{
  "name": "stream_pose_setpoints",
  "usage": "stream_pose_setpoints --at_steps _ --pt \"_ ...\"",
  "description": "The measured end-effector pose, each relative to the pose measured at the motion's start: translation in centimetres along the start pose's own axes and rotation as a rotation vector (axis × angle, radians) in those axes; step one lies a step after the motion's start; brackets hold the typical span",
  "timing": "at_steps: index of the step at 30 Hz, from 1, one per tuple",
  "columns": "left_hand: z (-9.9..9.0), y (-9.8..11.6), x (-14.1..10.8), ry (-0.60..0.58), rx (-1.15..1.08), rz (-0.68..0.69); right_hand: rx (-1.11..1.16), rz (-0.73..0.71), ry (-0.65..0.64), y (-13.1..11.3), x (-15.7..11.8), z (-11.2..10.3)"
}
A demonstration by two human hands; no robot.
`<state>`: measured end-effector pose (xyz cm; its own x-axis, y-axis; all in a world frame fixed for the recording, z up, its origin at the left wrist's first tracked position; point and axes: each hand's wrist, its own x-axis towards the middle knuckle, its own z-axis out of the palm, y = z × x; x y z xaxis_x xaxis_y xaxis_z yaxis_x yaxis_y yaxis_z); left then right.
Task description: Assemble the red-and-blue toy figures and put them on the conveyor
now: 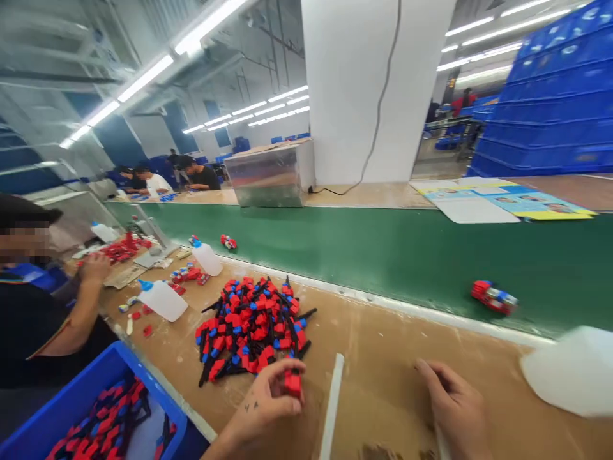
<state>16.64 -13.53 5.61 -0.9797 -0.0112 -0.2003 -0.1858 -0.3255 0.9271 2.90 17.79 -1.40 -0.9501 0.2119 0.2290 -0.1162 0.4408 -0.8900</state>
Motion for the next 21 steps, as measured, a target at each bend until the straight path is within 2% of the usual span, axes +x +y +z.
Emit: stream_pose_setpoints --at_steps 2,4,9,11,13,18,21 --pt "1.8 0.3 1.9 0.001 -0.073 -0.016 0.079 0.004 -0.014 -1.9 -0.3 -0.1" --pt "3.4 0.5 4.1 -0.054 -0.131 -0.041 0.136 0.001 -0.020 -2.6 -0.3 0.2" --pt "7.1 -0.1 8.9 -0.286 -0.170 -0.059 0.213 0.011 -0.031 -2.3 -0.4 0.5" --pt "8.0 -0.9 10.0 -0.330 -0.159 -0.039 0.227 0.015 -0.024 -2.3 -0.5 0.5" --pt "8.3 -1.9 10.7 -0.315 -0.066 -0.005 0.234 0.013 -0.026 -2.3 -0.6 0.5" --pt "7.7 -4.3 10.6 -0.170 0.350 0.125 0.207 0.021 -0.043 -1.9 -0.9 0.3" --pt "7.5 -4.9 10.4 -0.150 0.448 0.163 0.151 0.014 -0.025 -1.3 -1.1 0.0"
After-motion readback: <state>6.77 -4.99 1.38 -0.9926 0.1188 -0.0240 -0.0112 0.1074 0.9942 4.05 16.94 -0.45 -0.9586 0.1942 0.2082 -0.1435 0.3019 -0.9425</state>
